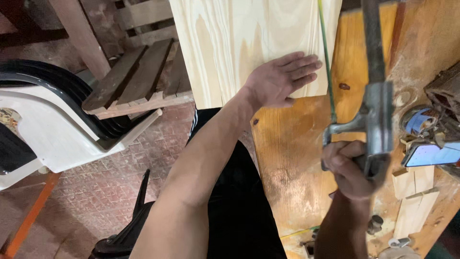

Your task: The person saws a piece of wood using a hand saw while holding the wood steady on a workbench.

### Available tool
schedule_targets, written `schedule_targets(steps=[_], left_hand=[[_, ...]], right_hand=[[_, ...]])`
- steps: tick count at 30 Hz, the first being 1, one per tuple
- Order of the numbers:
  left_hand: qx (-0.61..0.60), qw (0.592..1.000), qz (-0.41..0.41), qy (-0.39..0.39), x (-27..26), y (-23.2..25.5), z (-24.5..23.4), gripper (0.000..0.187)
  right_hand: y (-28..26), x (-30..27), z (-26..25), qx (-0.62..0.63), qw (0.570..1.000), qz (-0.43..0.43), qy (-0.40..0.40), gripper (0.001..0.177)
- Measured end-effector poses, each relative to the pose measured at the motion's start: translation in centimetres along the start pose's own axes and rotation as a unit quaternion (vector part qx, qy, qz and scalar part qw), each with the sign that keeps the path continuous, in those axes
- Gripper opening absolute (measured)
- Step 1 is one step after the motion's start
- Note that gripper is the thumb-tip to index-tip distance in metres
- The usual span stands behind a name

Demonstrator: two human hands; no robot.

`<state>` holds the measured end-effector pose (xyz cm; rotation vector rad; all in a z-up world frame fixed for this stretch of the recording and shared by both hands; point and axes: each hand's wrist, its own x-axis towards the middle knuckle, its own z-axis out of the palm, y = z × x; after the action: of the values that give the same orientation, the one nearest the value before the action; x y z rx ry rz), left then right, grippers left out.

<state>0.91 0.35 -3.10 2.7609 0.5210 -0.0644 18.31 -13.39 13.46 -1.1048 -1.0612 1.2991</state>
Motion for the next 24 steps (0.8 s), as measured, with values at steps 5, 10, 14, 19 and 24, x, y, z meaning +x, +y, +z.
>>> schedule_targets(steps=[5, 10, 14, 19, 24], left_hand=[[-0.012, 1.0, 0.001, 0.011, 0.1, -0.2, -0.3, 0.086], [-0.019, 1.0, 0.01, -0.004, -0.4, -0.7, -1.4, 0.083], [-0.06, 0.997, -0.001, 0.057, -0.7, 1.0, -0.8, 0.079], [-0.071, 0.985, -0.029, 0.156, -0.6, 0.0, 0.4, 0.076], [-0.064, 0.992, -0.041, 0.104, 0.3, 0.1, 2.7, 0.079]], right_hand=[[-7.0, 2.0, 3.7, -0.226, 0.96, 0.162, 0.021, 0.026], [-1.0, -1.5, -2.4, 0.052, 0.969, 0.209, 0.12, 0.06], [2.5, 4.6, -1.7, 0.651, 0.692, 0.227, 0.214, 0.051], [11.2, 20.2, 1.0, -0.198, 0.971, 0.053, 0.124, 0.035], [9.4, 17.8, 1.0, -0.099, 0.982, 0.107, 0.123, 0.035]])
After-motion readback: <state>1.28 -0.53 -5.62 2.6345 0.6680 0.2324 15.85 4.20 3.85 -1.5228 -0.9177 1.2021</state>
